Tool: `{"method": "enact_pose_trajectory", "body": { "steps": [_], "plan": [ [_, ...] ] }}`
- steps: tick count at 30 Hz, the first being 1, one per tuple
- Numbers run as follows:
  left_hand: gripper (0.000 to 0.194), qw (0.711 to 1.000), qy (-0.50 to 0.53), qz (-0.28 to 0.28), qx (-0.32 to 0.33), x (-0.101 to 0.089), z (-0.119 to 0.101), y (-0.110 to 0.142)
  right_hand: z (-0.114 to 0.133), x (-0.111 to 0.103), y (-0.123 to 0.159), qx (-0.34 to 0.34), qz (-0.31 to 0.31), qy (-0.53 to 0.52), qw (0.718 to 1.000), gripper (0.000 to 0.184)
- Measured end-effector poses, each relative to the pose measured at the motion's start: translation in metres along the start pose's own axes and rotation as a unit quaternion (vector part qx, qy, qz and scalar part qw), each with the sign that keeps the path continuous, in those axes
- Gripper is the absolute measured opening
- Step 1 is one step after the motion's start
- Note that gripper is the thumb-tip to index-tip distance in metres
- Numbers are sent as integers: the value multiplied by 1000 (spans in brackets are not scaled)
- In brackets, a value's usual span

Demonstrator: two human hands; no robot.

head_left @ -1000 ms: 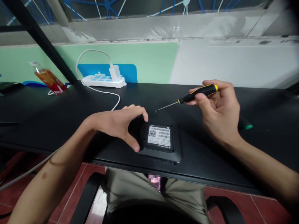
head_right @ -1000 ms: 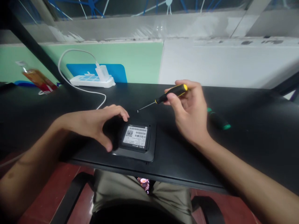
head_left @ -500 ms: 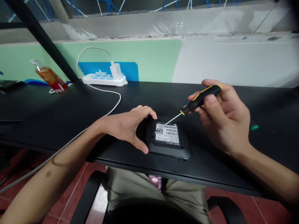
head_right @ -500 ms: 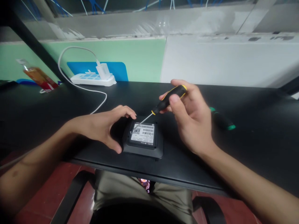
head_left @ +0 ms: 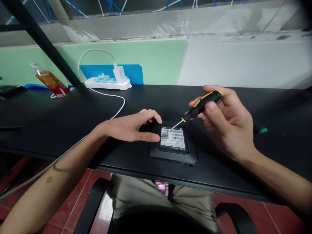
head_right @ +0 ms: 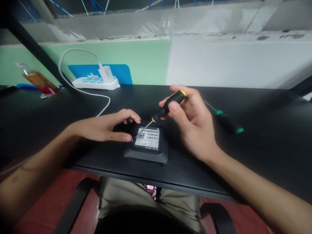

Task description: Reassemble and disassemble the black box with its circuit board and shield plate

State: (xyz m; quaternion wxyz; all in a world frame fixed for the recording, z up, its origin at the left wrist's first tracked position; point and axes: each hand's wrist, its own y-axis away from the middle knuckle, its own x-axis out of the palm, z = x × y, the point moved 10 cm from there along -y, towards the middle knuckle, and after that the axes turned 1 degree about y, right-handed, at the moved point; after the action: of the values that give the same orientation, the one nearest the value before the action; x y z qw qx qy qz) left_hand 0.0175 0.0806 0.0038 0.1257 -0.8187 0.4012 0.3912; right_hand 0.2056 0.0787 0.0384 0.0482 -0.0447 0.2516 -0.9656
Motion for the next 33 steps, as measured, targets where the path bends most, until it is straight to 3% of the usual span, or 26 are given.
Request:
{"method": "enact_pose_trajectory", "body": {
  "steps": [6,19,26,33],
  "plan": [
    [49,999,8,-36,21,-1,1,-8,1,1,2,-5,4,5,1000,30],
    [48,999,-9,-34,33,0,-2,-8,5,-3,1,-22,-11,43,999,31],
    [49,999,-18,-39,27,0,-2,-7,8,-28,-8,-41,-97,88,991,30],
    [48,998,-30,-41,32,0,-4,-6,7,-43,-14,-62,-122,131,982,38]
  ]
}}
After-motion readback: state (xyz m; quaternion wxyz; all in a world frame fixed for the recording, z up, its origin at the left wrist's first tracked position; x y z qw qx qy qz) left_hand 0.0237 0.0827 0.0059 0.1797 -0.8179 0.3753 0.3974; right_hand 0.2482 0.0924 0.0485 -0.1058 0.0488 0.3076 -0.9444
